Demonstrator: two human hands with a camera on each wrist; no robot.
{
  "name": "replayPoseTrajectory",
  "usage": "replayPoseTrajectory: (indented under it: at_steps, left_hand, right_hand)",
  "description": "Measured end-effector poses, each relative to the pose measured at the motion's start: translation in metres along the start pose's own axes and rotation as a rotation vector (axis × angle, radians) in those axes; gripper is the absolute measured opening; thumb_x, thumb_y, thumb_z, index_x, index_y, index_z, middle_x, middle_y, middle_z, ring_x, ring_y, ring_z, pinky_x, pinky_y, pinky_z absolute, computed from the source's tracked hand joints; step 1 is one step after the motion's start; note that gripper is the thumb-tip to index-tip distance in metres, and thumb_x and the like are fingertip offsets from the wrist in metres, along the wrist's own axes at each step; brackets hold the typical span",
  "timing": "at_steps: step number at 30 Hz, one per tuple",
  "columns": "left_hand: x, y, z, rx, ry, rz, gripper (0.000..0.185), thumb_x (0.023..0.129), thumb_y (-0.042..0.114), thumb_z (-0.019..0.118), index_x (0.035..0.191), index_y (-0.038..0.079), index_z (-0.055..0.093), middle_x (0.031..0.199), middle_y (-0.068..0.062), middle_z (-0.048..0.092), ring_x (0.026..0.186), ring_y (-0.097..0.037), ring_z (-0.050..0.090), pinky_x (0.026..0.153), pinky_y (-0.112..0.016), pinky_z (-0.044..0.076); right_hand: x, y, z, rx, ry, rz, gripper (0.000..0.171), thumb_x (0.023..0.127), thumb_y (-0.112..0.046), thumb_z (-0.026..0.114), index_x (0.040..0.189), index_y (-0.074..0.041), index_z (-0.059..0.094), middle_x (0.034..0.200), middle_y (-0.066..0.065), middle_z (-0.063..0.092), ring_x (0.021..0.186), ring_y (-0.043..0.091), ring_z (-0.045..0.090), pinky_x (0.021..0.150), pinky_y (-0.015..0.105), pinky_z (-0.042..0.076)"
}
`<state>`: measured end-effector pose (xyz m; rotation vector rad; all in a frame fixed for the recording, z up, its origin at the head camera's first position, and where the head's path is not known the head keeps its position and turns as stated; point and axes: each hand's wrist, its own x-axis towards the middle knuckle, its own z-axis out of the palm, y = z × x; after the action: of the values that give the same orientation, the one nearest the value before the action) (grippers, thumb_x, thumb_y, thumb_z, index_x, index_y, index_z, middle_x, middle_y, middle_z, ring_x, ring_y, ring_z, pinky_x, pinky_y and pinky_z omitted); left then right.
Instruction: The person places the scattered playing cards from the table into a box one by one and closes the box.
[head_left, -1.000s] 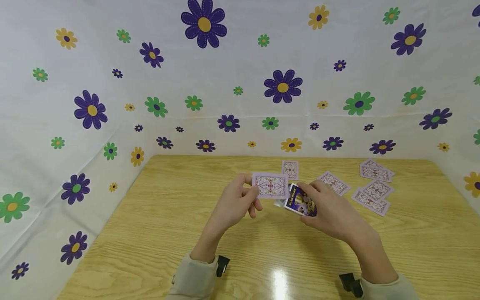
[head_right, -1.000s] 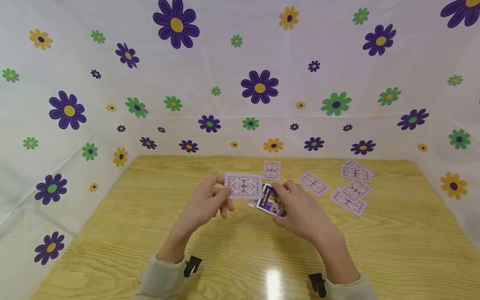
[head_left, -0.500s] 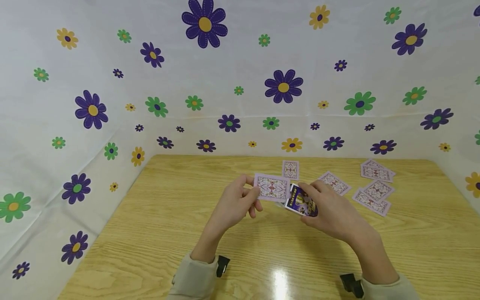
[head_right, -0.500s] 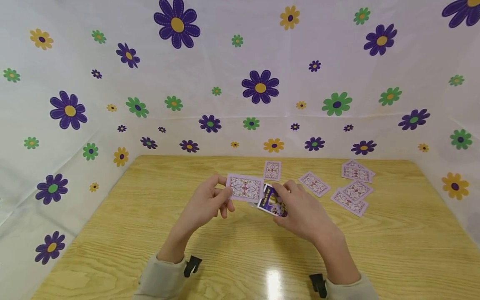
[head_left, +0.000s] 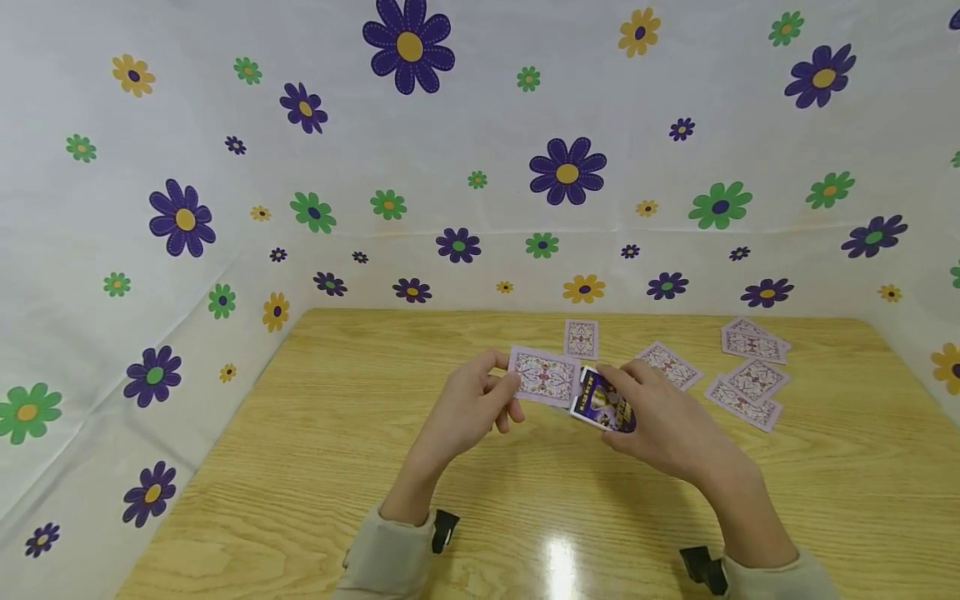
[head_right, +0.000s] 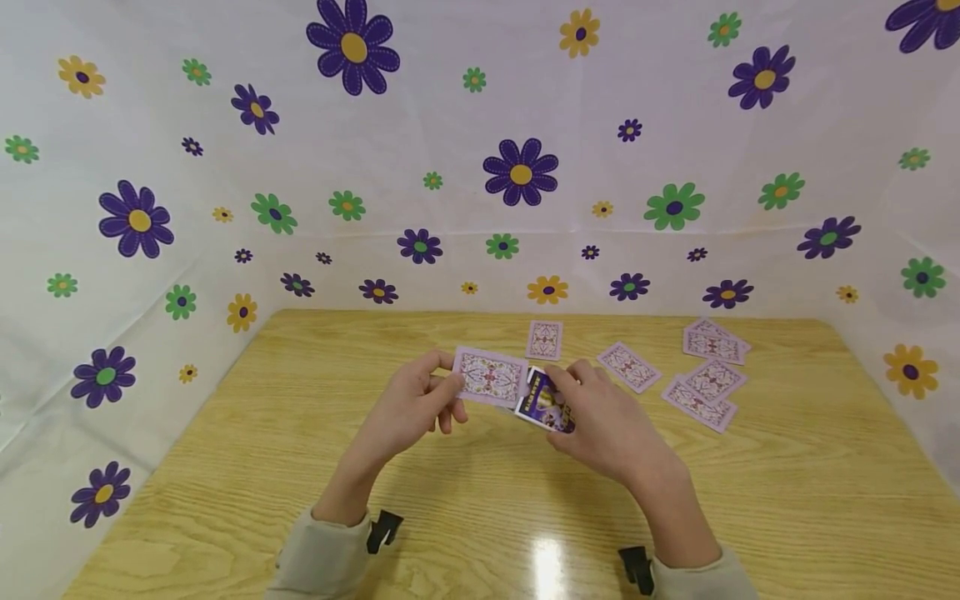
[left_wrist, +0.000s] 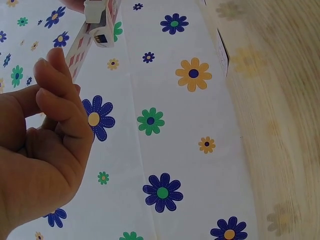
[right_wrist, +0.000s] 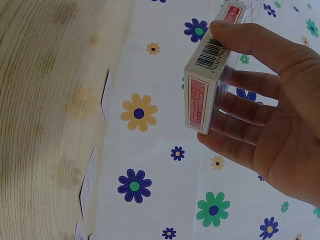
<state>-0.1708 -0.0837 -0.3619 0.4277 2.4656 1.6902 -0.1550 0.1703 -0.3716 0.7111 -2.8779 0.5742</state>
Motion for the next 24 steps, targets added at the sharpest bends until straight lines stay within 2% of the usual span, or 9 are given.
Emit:
replayPoseTrajectory:
  at_steps: [4,9,14,17,24]
  left_hand:
    - [-0.0005,0.0006,0.0002,-0.003,-0.006,0.003,0.018,0.103,0.012,0.051,0.118,0.006,0.06,0.066,-0.014,0.064,0.05,-0.016,0.054,0.048,-0.023,0.042]
    - [-0.0009,0.0017,0.0008,-0.007,-0.023,0.008,0.02,0.104,0.012,0.049,0.12,0.005,0.059,0.07,-0.022,0.064,0.051,-0.017,0.053,0.049,-0.023,0.042]
    - [-0.0007,0.0019,0.0015,0.001,-0.023,0.013,0.022,0.104,0.012,0.049,0.123,0.006,0.059,0.065,-0.013,0.062,0.052,-0.022,0.052,0.047,-0.022,0.039]
    - [-0.0004,0.0011,0.0017,0.013,-0.027,0.02,0.024,0.105,0.014,0.049,0.125,0.007,0.06,0.063,-0.008,0.06,0.051,-0.02,0.05,0.046,-0.021,0.038]
    - [-0.0007,0.0004,0.0035,0.032,-0.043,0.039,0.022,0.105,0.015,0.049,0.122,0.008,0.062,0.066,-0.012,0.06,0.052,-0.016,0.049,0.045,-0.02,0.035]
  right_hand:
    - [-0.0001,0.0,-0.0001,0.002,-0.008,0.009,0.075,0.077,-0.024,0.085,0.14,-0.001,0.052,0.116,0.014,0.058,0.091,0.02,0.056,0.075,0.036,0.052]
    - [-0.0003,0.0005,0.0002,0.005,-0.017,0.019,0.076,0.077,-0.025,0.084,0.141,-0.001,0.051,0.117,0.015,0.058,0.093,0.021,0.056,0.076,0.036,0.053]
    - [-0.0001,0.0008,0.0008,-0.002,-0.011,0.011,0.075,0.077,-0.025,0.085,0.141,-0.002,0.052,0.117,0.015,0.058,0.094,0.022,0.056,0.077,0.037,0.053]
    - [-0.0001,0.0006,0.0011,-0.005,-0.011,0.008,0.075,0.077,-0.025,0.084,0.141,-0.002,0.052,0.118,0.015,0.058,0.095,0.023,0.057,0.079,0.039,0.054]
    - [0.0,-0.002,0.002,-0.009,-0.01,0.005,0.075,0.077,-0.025,0.085,0.14,-0.001,0.053,0.117,0.014,0.059,0.094,0.022,0.057,0.079,0.039,0.053]
